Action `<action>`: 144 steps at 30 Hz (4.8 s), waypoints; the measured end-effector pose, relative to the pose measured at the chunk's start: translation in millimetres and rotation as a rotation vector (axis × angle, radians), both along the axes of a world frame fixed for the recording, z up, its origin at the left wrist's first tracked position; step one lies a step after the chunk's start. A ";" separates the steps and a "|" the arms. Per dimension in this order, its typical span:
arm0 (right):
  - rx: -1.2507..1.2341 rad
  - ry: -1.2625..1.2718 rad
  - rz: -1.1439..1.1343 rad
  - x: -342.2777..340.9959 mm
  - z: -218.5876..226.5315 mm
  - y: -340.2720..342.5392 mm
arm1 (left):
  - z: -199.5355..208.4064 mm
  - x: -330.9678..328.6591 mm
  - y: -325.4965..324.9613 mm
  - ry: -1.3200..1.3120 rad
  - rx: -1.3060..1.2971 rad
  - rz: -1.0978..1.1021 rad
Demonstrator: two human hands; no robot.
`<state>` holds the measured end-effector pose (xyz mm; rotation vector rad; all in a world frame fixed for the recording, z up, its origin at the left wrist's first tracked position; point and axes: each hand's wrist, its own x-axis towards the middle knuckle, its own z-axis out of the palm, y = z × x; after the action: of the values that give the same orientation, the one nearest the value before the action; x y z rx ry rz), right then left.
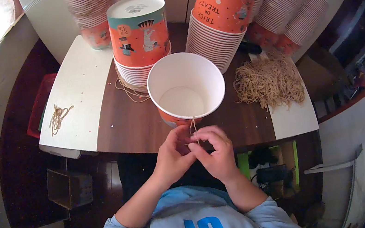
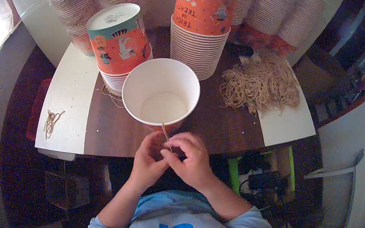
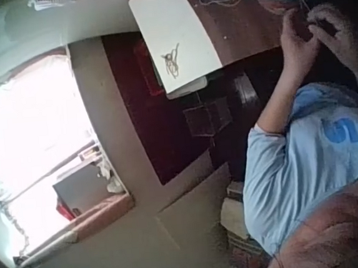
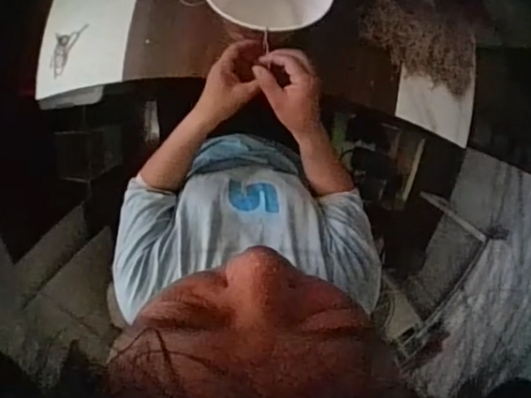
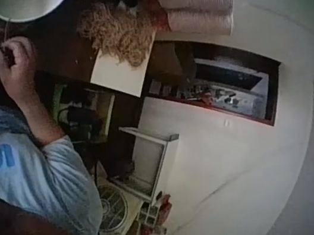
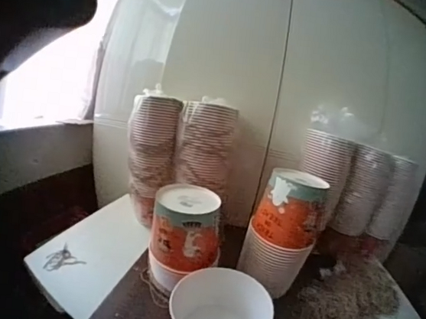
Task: Threading elastic cord through pre-drilled holes in printed paper buckets.
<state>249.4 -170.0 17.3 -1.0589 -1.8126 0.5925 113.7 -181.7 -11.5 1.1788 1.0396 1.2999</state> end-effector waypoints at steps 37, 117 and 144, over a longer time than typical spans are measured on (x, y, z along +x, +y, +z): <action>-0.126 0.157 -0.107 10.4 -17.1 36.7 | 28.9 -26.3 22.8 -0.018 -0.178 -0.293; -0.244 0.426 0.046 2.9 -39.7 -18.1 | 21.5 2.1 14.2 -0.557 -0.244 0.008; 0.403 -0.187 0.205 19.5 53.3 38.5 | 46.7 -11.1 20.2 0.530 0.649 0.367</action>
<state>268.9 -131.6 70.6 -0.6777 -2.1093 0.2328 102.6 -161.5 35.2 1.9646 1.2967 1.7366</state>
